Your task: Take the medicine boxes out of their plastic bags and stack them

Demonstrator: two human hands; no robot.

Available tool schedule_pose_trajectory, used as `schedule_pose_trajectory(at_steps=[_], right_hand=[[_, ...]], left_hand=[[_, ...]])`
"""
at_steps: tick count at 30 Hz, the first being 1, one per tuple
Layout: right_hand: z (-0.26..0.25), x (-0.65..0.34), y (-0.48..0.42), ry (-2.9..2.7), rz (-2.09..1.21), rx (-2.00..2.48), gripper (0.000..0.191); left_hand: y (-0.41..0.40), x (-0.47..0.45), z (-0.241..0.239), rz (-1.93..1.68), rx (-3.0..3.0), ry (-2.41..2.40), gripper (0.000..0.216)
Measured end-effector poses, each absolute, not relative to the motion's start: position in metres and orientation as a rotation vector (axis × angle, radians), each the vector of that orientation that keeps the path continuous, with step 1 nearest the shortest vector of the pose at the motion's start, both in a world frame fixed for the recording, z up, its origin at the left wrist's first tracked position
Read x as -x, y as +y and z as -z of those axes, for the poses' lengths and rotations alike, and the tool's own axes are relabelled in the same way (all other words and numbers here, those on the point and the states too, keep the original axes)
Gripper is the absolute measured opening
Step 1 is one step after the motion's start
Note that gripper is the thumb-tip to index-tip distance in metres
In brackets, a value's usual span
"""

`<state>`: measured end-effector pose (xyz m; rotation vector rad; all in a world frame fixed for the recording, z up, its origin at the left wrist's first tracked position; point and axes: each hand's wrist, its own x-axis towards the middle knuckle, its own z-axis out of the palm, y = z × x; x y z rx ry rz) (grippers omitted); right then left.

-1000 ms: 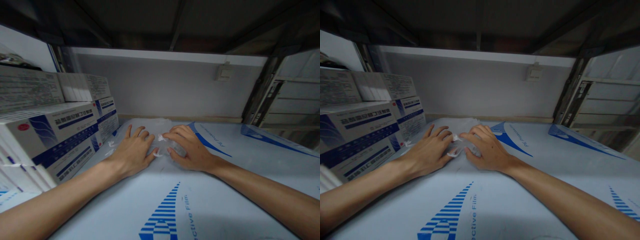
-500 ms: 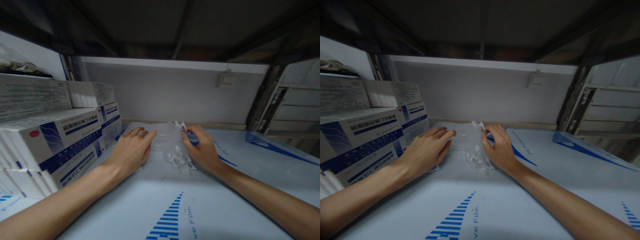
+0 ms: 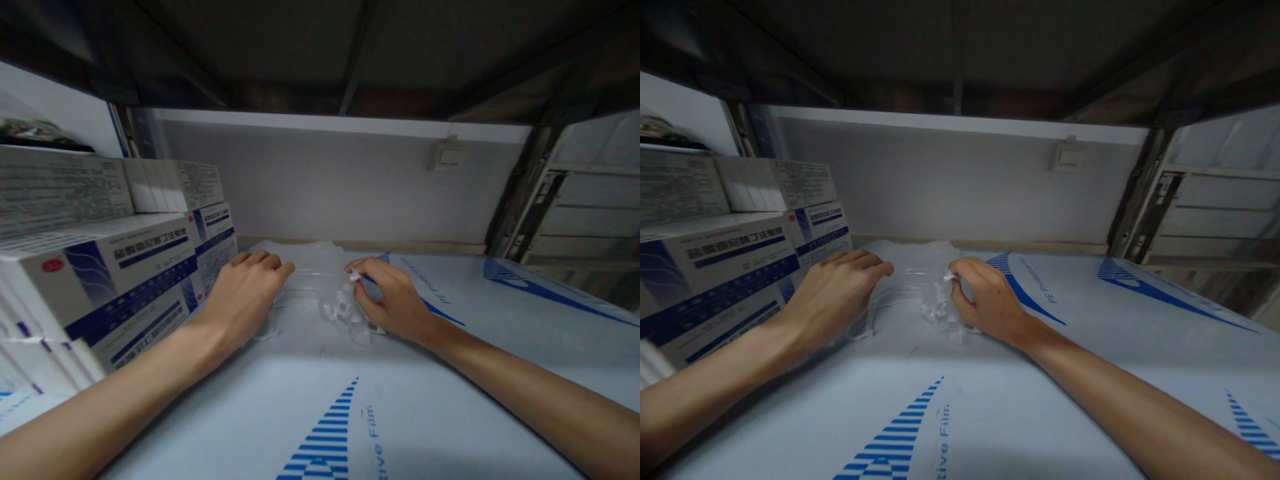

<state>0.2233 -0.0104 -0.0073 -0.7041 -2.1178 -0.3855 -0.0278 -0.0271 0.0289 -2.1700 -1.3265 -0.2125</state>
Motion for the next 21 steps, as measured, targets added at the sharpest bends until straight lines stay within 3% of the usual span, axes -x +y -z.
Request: schedule_pose_trajectory(at_steps=[6,14,21], right_hand=[[0.001,-0.224,-0.021,-2.31,0.293,0.513,0.027],[0.001,-0.215,-0.029,-2.259,0.207,0.577,0.056],[0.0,-0.214,-0.03,-2.209,0.333,0.693,0.061]], left_hand=[[-0.029,0.028,-0.03,0.262,2.143,-1.302,0.04],[-0.028,0.029,-0.028,0.268,2.133,-1.302,0.039],[-0.025,0.031,-0.027,0.336,2.163,-1.237,0.052]])
